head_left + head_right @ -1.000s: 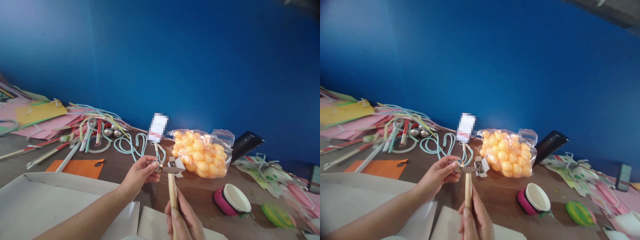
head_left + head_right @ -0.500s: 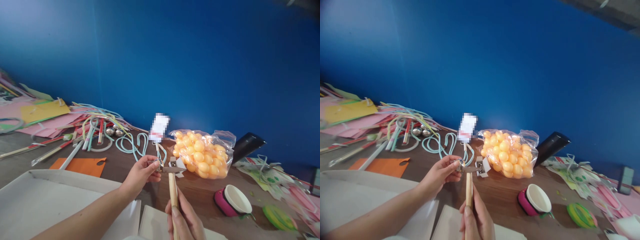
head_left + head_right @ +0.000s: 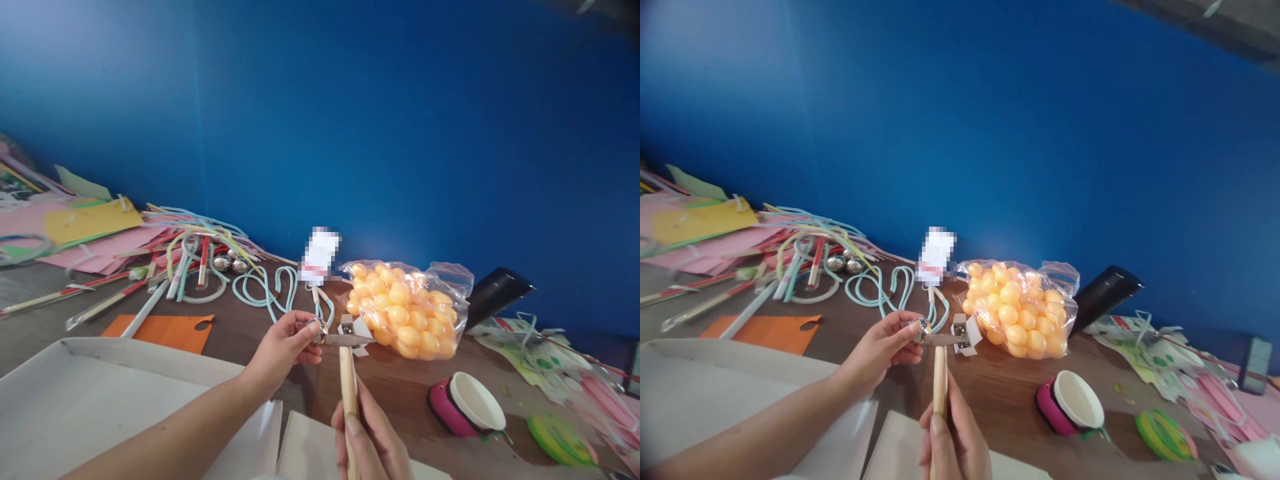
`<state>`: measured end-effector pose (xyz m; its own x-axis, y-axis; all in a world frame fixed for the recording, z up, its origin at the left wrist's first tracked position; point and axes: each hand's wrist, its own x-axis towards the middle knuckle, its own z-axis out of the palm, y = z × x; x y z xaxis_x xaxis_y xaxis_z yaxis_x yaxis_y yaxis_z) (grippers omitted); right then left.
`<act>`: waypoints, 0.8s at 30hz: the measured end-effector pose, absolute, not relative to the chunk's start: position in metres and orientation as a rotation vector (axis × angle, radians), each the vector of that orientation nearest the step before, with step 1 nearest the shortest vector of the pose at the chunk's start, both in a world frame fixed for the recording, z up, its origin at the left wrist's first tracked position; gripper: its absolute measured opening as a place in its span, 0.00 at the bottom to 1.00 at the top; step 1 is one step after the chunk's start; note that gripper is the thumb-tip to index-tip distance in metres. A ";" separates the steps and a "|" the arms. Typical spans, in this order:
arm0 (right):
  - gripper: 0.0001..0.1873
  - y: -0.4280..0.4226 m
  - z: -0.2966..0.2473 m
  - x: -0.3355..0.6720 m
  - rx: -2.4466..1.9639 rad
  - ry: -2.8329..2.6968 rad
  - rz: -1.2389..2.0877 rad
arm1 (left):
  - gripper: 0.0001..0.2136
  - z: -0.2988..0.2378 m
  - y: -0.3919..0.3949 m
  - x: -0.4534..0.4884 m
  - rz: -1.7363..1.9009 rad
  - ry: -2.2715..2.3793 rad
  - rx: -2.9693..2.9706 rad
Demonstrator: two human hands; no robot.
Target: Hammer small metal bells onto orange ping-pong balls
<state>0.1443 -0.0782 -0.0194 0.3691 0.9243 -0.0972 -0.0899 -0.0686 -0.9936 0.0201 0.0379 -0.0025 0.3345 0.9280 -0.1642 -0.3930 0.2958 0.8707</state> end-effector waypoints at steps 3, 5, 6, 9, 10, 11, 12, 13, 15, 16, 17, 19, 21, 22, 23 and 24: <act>0.31 -0.078 -0.020 0.144 -1.383 -0.831 1.027 | 0.17 -0.002 0.038 0.020 1.016 0.790 0.824; 0.31 -0.077 -0.020 0.144 -1.380 -0.819 1.009 | 0.17 -0.001 0.038 0.020 1.013 0.790 0.823; 0.31 -0.077 -0.021 0.144 -1.381 -0.813 1.000 | 0.17 -0.001 0.038 0.020 1.012 0.787 0.824; 0.31 -0.077 -0.023 0.144 -1.383 -0.822 1.000 | 0.17 -0.001 0.038 0.020 1.020 0.780 0.817; 0.31 -0.077 -0.023 0.144 -1.378 -0.830 1.003 | 0.17 -0.001 0.038 0.020 1.022 0.782 0.815; 0.31 -0.077 -0.024 0.144 -1.372 -0.835 1.004 | 0.17 -0.002 0.038 0.020 1.024 0.785 0.816; 0.30 -0.077 -0.025 0.144 -1.366 -0.836 0.999 | 0.17 -0.002 0.038 0.021 1.023 0.787 0.819; 0.30 -0.077 -0.025 0.144 -1.360 -0.833 0.992 | 0.16 -0.002 0.038 0.021 1.020 0.788 0.824; 0.30 -0.077 -0.026 0.144 -1.357 -0.827 0.981 | 0.16 -0.002 0.038 0.021 1.016 0.785 0.833; 0.30 -0.077 -0.026 0.144 -1.356 -0.829 0.980 | 0.16 -0.002 0.038 0.021 1.015 0.783 0.835; 0.30 -0.077 -0.026 0.144 -1.357 -0.834 0.978 | 0.16 -0.002 0.038 0.021 1.015 0.782 0.837; 0.30 -0.077 -0.026 0.144 -1.360 -0.841 0.969 | 0.16 -0.002 0.037 0.021 1.017 0.783 0.839; 0.30 -0.077 -0.026 0.144 -1.360 -0.834 0.957 | 0.16 -0.002 0.037 0.021 1.013 0.781 0.846; 0.30 -0.077 -0.025 0.144 -1.361 -0.830 0.955 | 0.16 -0.003 0.037 0.021 1.011 0.780 0.849; 0.30 -0.077 -0.025 0.143 -1.360 -0.828 0.956 | 0.16 -0.003 0.037 0.021 1.010 0.779 0.851; 0.30 -0.077 -0.025 0.143 -1.358 -0.830 0.960 | 0.16 -0.003 0.037 0.021 1.011 0.779 0.850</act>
